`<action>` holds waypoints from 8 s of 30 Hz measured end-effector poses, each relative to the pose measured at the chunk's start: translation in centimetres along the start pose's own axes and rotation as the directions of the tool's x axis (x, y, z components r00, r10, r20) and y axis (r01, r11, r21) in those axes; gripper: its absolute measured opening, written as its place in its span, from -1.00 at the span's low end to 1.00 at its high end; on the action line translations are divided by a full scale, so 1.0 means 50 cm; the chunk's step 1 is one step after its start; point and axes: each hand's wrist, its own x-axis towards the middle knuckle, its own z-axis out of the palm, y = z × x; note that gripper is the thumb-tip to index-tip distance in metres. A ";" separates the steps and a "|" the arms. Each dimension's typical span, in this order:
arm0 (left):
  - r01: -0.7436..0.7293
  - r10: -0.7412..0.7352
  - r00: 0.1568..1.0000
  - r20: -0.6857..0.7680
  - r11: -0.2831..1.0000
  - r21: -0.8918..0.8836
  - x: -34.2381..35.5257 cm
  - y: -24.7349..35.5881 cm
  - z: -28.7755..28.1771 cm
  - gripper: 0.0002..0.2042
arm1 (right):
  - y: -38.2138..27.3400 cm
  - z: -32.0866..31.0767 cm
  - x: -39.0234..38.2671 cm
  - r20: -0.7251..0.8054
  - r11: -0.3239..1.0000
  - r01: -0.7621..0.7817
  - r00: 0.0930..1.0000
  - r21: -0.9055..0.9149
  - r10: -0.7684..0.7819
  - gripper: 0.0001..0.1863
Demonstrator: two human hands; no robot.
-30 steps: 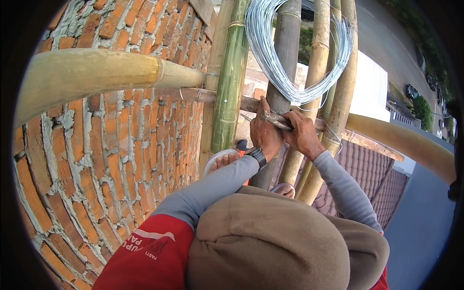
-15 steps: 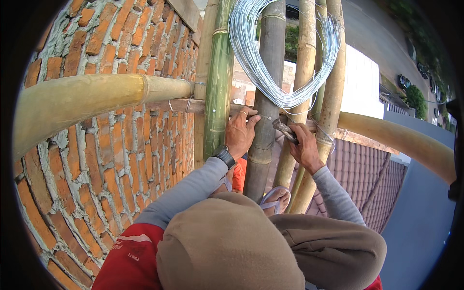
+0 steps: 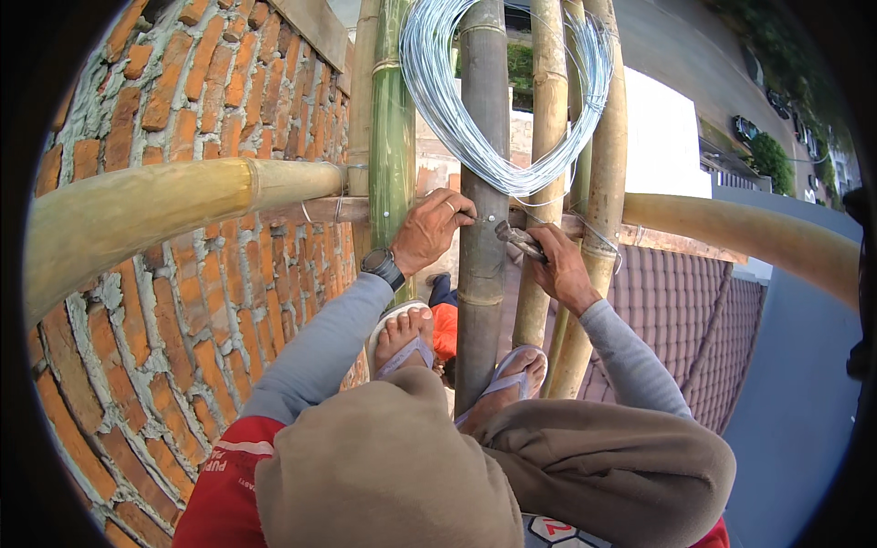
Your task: The person stands on a bamboo scaffold and uses pliers to cut and twist wire, securing bamboo poles together. The person repeatedly measures, cuts, and twists wire around the scaffold joints to fasten them.
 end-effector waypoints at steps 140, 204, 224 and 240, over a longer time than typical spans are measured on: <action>0.281 -0.146 0.856 -0.496 0.936 0.210 -0.084 0.085 0.179 -0.31 | -0.341 -0.082 0.156 0.579 -0.256 0.653 0.754 -0.713 0.310 -0.73; 0.325 -0.190 0.871 -0.453 0.914 0.242 -0.073 0.089 0.174 -0.25 | -0.231 -0.148 0.257 0.829 0.591 0.608 0.519 -0.530 0.209 -0.77; 0.330 -0.250 0.872 -0.421 0.935 0.130 -0.066 0.096 0.168 -0.28 | -0.158 -0.196 0.182 0.883 0.336 -0.930 0.026 -0.150 0.468 -0.76; 0.326 -0.184 0.854 -0.486 0.919 0.224 -0.060 0.095 0.173 -0.49 | -0.210 -0.208 0.206 0.709 0.729 0.149 0.425 -0.668 0.563 -0.71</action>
